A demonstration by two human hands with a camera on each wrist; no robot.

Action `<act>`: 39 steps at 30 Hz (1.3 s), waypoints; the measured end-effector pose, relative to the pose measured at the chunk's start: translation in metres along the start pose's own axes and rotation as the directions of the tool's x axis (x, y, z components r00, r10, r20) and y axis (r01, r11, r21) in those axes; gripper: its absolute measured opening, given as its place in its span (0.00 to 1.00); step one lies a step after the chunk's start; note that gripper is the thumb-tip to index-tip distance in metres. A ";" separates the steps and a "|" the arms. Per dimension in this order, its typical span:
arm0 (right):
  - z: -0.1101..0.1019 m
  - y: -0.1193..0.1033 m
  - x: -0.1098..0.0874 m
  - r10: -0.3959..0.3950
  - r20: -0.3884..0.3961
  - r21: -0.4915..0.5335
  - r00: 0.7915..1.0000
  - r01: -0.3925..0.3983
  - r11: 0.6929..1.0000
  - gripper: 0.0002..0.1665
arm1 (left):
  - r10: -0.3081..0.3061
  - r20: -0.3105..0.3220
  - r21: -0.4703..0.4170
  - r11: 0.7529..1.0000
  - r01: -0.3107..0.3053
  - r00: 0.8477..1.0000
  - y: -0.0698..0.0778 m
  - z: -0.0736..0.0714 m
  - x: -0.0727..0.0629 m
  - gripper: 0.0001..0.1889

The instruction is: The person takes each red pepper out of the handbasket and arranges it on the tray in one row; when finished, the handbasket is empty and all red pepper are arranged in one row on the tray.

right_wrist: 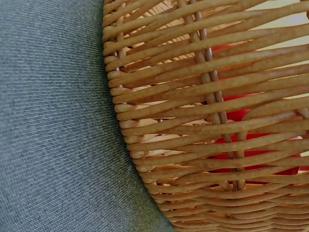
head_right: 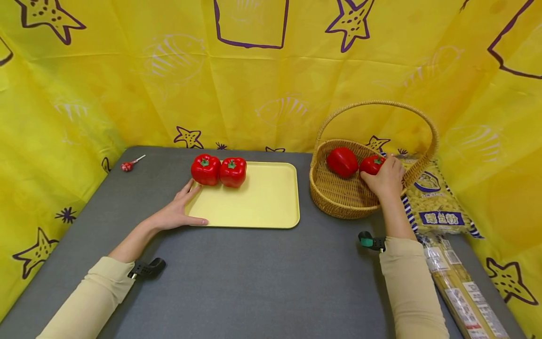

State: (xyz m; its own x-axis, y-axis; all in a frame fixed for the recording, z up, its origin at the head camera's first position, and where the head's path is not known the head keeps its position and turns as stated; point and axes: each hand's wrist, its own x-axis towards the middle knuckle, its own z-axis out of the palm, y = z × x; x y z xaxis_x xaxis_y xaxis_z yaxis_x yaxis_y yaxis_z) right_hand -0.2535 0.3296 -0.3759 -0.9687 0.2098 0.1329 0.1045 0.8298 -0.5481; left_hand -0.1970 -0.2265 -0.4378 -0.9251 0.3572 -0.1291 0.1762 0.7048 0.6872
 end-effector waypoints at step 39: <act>0.001 -0.023 -0.021 -0.123 -0.047 0.020 0.991 0.124 0.992 0.48 | 0.001 -0.006 0.007 1.000 -0.001 1.000 0.001 0.000 0.000 0.60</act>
State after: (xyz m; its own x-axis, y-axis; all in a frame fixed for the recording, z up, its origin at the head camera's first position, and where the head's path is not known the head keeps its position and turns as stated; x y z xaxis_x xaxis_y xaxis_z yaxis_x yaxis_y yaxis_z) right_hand -0.2358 0.3055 -0.3668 -0.9625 0.1300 0.2379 -0.0212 0.8387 -0.5441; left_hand -0.1970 -0.2257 -0.4368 -0.9269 0.3542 -0.1240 0.1794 0.7085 0.6826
